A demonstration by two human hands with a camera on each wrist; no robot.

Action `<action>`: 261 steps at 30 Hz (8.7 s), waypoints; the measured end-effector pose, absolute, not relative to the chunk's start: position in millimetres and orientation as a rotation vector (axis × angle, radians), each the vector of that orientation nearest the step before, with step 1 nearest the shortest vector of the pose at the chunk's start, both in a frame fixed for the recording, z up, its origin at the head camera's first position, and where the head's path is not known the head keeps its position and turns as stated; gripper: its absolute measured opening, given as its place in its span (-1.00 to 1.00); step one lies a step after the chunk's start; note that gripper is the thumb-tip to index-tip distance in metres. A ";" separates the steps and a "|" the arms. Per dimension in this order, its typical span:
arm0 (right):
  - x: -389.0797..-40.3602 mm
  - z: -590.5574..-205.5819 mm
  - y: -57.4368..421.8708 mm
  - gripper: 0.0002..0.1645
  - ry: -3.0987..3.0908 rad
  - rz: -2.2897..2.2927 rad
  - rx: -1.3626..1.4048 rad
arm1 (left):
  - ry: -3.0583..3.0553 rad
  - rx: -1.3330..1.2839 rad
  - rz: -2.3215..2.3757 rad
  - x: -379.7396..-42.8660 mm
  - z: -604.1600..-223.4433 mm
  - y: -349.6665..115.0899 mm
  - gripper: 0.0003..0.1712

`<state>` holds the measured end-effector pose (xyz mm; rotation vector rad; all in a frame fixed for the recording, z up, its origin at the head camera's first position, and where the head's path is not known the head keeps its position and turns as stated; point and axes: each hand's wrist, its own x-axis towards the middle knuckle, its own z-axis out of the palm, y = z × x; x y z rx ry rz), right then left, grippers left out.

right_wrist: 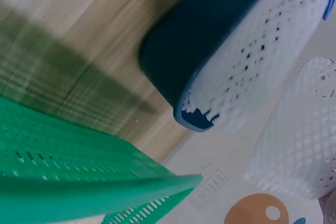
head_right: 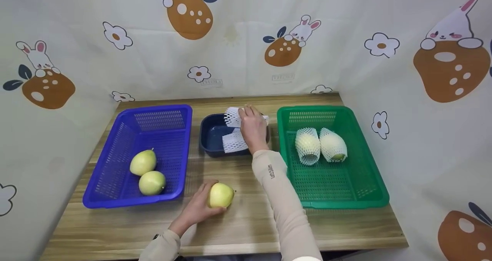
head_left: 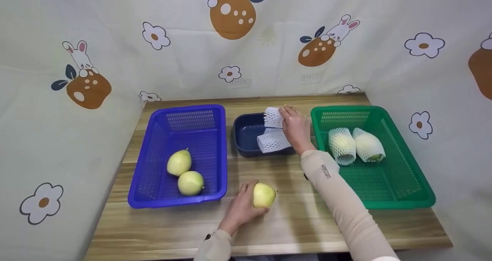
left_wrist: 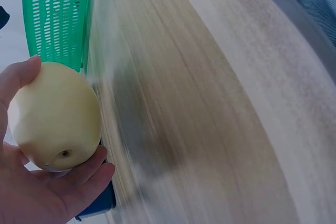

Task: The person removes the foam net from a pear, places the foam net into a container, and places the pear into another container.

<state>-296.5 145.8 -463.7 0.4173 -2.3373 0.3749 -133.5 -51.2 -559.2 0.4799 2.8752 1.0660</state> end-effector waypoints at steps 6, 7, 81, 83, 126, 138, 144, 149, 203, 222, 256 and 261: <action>-296.8 -484.2 139.9 -0.64 -2.369 0.329 0.451 | 2.872 0.499 1.074 -131.7 -558.8 -51.9 -0.04; -296.6 -486.9 139.1 -0.64 -2.379 0.323 0.449 | 2.869 0.500 1.078 -131.2 -558.9 -52.0 -0.05; -254.1 -457.6 175.8 -0.63 -2.419 0.605 0.597 | 3.018 0.156 0.794 -241.5 -429.5 -157.3 -0.03; -252.9 -457.6 176.9 -0.63 -2.420 0.607 0.596 | 2.997 0.139 0.750 -248.3 -431.1 -159.5 -0.04; -223.5 -464.5 245.1 -0.71 -2.618 0.709 0.315 | 2.627 0.023 0.224 -270.9 -474.1 -164.1 0.16; -222.8 -463.3 266.0 -0.70 -2.666 0.725 0.235 | 2.598 0.071 0.130 -271.2 -476.2 -158.1 0.14; -223.8 -462.6 274.6 -0.67 -2.710 0.766 0.187 | 2.648 0.093 0.105 -267.0 -481.0 -157.4 0.12; -225.1 -463.1 281.2 -0.66 -2.732 0.760 0.163 | 2.665 0.100 0.064 -267.1 -478.7 -154.2 0.04; -266.4 -493.2 311.6 -0.31 -3.212 0.530 -0.110 | 3.105 0.465 0.464 -201.7 -468.6 -109.9 -0.41; -262.7 -517.8 308.4 -0.10 -3.186 0.509 -0.105 | 3.154 0.480 0.451 -198.0 -473.3 -110.4 -0.47; -265.1 -522.4 309.5 -0.09 -3.081 0.504 -0.067 | 3.178 0.487 0.457 -193.9 -472.6 -110.8 -0.54; -264.3 -514.9 307.6 -0.08 -3.074 0.602 -0.069 | 3.171 0.482 0.463 -195.2 -472.7 -111.2 -0.54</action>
